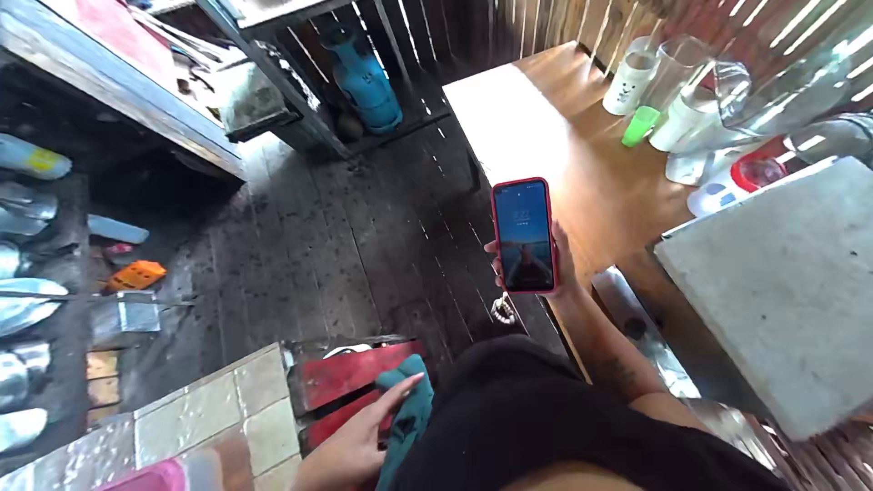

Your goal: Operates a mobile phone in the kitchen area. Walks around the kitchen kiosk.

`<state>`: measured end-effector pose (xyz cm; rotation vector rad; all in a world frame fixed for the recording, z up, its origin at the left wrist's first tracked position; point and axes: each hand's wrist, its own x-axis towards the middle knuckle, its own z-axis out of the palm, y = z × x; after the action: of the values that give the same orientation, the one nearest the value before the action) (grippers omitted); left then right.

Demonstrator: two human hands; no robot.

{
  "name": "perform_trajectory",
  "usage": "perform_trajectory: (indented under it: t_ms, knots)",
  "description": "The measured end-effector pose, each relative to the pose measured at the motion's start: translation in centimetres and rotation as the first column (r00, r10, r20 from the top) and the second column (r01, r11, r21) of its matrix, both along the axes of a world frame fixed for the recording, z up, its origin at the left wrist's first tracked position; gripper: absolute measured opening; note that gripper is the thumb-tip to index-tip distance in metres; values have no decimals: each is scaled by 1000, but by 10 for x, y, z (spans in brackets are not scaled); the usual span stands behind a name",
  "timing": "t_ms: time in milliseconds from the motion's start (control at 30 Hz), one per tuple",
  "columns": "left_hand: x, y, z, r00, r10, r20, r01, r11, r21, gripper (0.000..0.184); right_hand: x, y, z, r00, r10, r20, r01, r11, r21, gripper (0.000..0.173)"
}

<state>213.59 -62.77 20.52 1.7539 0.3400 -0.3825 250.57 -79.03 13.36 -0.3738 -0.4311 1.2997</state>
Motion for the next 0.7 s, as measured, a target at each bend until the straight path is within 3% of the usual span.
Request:
perform_trajectory:
  t_ms: [300,533,700]
  knots:
    - [80,45,20,994,92,-56,-92,996,11,101,88,61,-8,993,-12,-118,26,992,121,74]
    - [97,86,-1,976,205,-74,-210,975,-72,100,132,131,-27,983,53,-174,-37,995,92,71]
    - [107,143,-17,957,280,-81,-287,952,-102,97,150,204,-35,985,98,-142,-87,993,86,73]
